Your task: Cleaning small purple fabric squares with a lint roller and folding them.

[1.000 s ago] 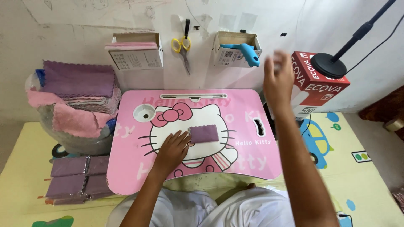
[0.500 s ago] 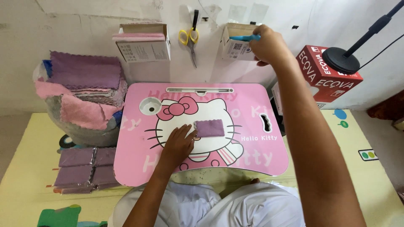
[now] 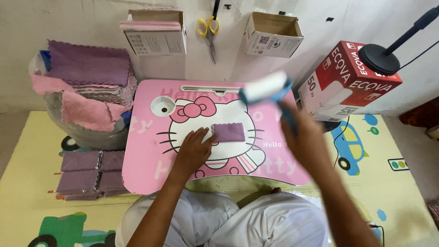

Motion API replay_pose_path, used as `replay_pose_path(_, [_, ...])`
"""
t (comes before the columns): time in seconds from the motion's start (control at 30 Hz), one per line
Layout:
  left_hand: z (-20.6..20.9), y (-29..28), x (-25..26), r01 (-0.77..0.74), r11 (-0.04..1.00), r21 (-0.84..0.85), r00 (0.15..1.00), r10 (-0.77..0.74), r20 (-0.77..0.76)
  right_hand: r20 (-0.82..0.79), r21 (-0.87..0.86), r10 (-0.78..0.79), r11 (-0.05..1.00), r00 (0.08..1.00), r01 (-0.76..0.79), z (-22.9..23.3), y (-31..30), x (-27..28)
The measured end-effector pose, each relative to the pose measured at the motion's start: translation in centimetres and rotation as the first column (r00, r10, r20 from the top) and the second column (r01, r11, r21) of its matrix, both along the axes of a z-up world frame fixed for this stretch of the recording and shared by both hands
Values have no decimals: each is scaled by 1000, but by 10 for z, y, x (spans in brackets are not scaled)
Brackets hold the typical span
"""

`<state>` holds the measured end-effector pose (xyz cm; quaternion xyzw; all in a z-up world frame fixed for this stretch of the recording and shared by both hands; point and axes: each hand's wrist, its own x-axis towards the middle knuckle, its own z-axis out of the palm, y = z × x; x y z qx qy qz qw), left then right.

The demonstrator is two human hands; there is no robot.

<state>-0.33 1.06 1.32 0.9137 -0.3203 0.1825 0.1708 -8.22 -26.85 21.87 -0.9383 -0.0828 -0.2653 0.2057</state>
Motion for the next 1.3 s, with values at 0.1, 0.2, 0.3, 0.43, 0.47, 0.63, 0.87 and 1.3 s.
replay_pose_path(0.1, [-1, -2, 1, 6, 1000, -1, 996, -6, -94, -291, 169, -5, 984, 957, 56, -41, 24, -31])
replay_pose_path(0.2, [-4, -2, 1, 1, 999, 47, 999, 1, -33, -342, 99, -121, 982, 932, 163, -135, 18, -42])
replay_pose_path(0.3, [1, -1, 1, 7, 998, 56, 998, -3, -70, -322, 132, -142, 972, 936, 193, -147, 34, -56])
replay_pose_path(0.43, [0, -1, 1, 10, 999, 52, 997, -6, -80, -329, 126, -141, 973, 934, 192, -146, 40, -46])
replay_pose_path(0.47, [0, -1, 1, 14, 999, 49, 997, -10, -81, -308, 124, -135, 976, 942, 181, -149, 40, -38])
replay_pose_path(0.63, [-1, -1, 2, 11, 999, 49, 997, -7, -81, -249, 102, -120, 984, 961, 149, -146, 50, -9])
replay_pose_path(0.87, [1, -1, 0, 6, 1000, 20, 996, -5, -88, -257, 78, -130, 985, 958, 154, -146, 44, -42])
replay_pose_path(1.3, [6, -1, -1, 10, 1000, 16, 996, -8, -88, -211, 88, -105, 988, 972, 126, -153, 49, 8])
